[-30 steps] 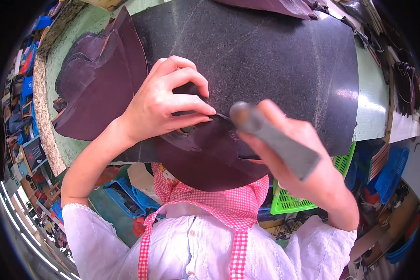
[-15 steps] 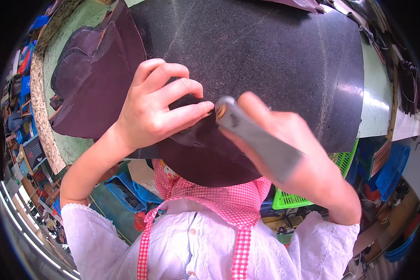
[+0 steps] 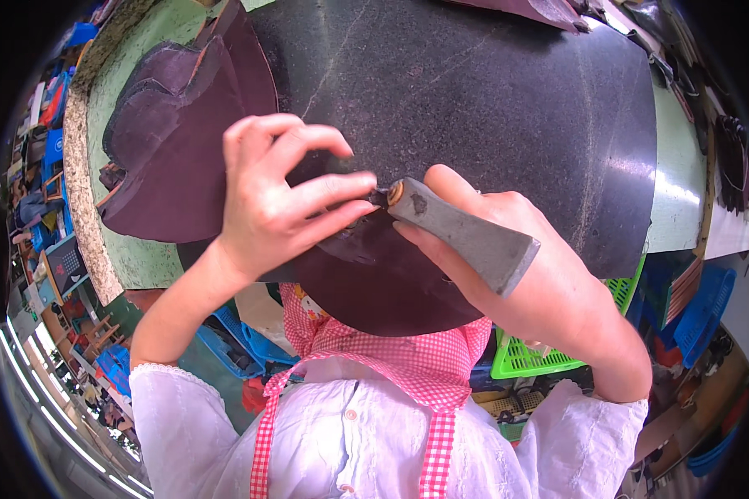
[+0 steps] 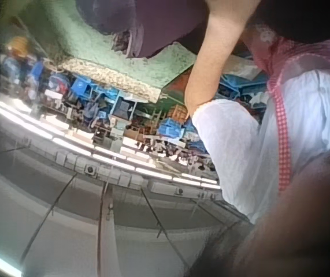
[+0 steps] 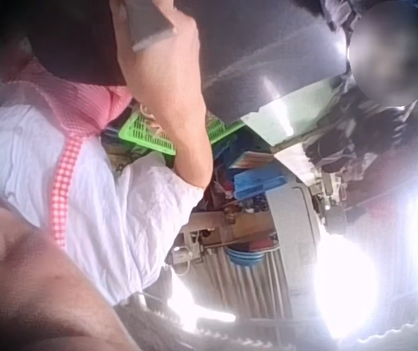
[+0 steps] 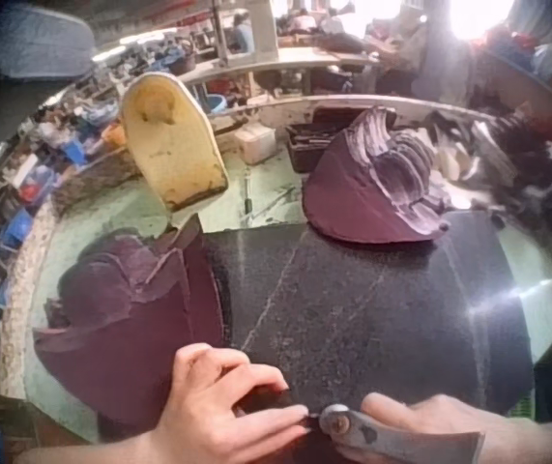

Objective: The person repeatedly takes leather shoe upper pieces, folds their edges by hand, and hammers the folded edges with a hammer before stacking them onto a pile.

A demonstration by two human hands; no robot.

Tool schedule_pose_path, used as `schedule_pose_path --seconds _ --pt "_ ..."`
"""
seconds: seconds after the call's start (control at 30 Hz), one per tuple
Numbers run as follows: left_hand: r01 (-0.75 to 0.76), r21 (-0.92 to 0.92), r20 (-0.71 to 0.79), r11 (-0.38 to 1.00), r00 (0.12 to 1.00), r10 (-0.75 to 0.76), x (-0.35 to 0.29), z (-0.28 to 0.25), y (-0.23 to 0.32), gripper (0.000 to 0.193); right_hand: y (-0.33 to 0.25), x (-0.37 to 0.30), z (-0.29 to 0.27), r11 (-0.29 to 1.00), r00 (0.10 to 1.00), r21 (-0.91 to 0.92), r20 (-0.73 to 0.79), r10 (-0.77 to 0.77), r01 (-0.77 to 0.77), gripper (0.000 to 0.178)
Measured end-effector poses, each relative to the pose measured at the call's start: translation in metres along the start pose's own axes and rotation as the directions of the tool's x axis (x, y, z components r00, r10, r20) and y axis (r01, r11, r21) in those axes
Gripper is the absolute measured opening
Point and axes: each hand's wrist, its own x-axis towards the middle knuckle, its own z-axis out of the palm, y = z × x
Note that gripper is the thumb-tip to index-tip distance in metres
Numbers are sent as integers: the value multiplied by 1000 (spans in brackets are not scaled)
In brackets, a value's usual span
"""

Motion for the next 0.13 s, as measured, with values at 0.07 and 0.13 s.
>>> schedule_pose_path --seconds 0.07,0.13 --pt "128 -166 59 978 991 -120 -5 8 3 23 0 -1 -3 999 1000 -33 -18 20 -21 18" --pt "202 -229 116 952 977 -180 -4 6 6 19 6 3 -6 958 981 -232 -59 -187 169 24"
